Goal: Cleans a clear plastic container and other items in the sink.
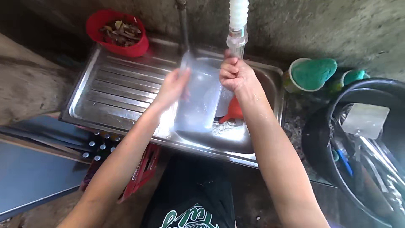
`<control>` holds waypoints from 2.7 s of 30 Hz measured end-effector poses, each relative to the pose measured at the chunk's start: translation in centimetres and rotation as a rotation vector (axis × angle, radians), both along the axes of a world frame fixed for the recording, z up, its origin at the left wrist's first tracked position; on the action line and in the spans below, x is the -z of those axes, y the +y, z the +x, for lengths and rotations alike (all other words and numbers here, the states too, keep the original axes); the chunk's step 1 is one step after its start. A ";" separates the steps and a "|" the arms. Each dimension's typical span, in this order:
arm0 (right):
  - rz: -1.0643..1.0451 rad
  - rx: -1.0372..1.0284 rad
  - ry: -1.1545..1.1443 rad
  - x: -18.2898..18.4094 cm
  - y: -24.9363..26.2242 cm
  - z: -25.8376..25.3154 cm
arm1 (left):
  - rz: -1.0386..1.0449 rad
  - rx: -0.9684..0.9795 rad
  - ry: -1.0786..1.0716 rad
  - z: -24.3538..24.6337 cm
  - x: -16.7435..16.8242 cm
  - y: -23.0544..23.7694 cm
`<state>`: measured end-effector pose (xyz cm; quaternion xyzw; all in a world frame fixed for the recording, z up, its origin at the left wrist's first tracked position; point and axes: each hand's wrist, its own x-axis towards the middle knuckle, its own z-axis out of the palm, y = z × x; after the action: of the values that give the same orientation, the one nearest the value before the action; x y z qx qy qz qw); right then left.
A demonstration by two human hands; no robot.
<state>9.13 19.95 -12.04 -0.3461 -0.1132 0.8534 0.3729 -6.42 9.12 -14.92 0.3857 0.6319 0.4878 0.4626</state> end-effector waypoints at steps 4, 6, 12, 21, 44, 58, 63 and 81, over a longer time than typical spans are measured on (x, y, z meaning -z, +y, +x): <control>0.106 0.005 -0.208 0.1 0.1 -0.6 | 0.008 0.046 0.018 -0.2 0.1 0.1; 0.108 -0.008 -0.223 -0.4 0.3 -0.9 | 0.012 0.056 0.024 -0.2 0.2 0.2; -0.004 0.110 -0.077 -1.2 0.4 -1.8 | -0.029 0.093 0.028 0.0 0.1 0.3; 0.043 0.174 -0.143 0.2 1.2 -3.2 | -0.105 0.310 0.118 0.1 0.1 0.7; 0.142 0.059 -0.326 0.2 1.3 -2.3 | -0.204 0.393 0.121 3.1 0.0 2.2; 0.683 -0.892 -1.431 0.4 0.8 7.5 | -0.225 0.715 0.784 11.8 -5.8 -1.7; 0.946 -0.493 -1.666 2.0 0.5 5.6 | -0.189 0.729 0.868 12.0 -3.6 -2.0; 0.819 -0.426 -1.304 2.2 -0.1 3.7 | 0.323 0.564 1.147 7.7 3.6 -6.7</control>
<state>12.84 19.85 -14.19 -0.5818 -0.6767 0.4227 0.1579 1.26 2.39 -18.49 0.7999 0.5716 0.1537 0.0990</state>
